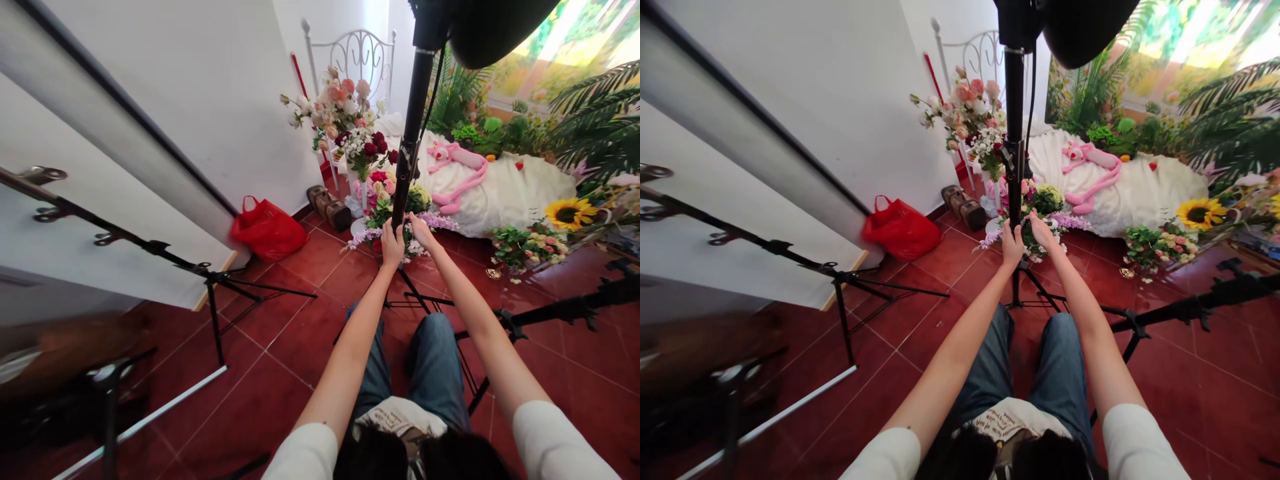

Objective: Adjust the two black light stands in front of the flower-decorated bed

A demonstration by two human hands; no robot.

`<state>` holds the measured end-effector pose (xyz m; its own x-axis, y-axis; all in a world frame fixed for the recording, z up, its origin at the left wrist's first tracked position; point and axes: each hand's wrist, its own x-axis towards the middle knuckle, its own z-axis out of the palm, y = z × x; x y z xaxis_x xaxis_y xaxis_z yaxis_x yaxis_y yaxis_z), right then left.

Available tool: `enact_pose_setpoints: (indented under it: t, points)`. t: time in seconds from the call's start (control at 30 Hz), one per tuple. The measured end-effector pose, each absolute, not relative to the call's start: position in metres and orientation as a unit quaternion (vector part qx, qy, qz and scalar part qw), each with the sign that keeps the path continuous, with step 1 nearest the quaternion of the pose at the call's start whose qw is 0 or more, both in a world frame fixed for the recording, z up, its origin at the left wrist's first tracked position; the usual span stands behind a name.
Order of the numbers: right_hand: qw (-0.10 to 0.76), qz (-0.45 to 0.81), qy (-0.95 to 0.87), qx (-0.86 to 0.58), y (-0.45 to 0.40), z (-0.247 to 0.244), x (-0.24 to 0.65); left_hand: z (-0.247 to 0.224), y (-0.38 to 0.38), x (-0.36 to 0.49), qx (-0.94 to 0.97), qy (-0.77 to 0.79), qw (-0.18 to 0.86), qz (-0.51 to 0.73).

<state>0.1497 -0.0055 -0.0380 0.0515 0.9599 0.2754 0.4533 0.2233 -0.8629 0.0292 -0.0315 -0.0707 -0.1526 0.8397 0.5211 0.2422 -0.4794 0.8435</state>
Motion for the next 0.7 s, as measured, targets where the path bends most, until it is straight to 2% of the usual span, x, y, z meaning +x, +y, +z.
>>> enact_pose_setpoints:
  t: [0.17,0.47,0.7]
  points:
    - [0.505,0.32,-0.555,-0.579,-0.001,-0.04,0.139,-0.072,-0.03,0.027,0.607,0.446,0.246,0.61]
    - [0.41,0.313,-0.477,-0.711,0.015,-0.016,0.14,-0.07,-0.033,0.028,0.604,0.44,0.26,0.611]
    - [0.538,0.475,-0.399,-0.57,0.0,-0.026,0.118,-0.068,-0.036,0.025,0.606,0.439,0.28,0.601]
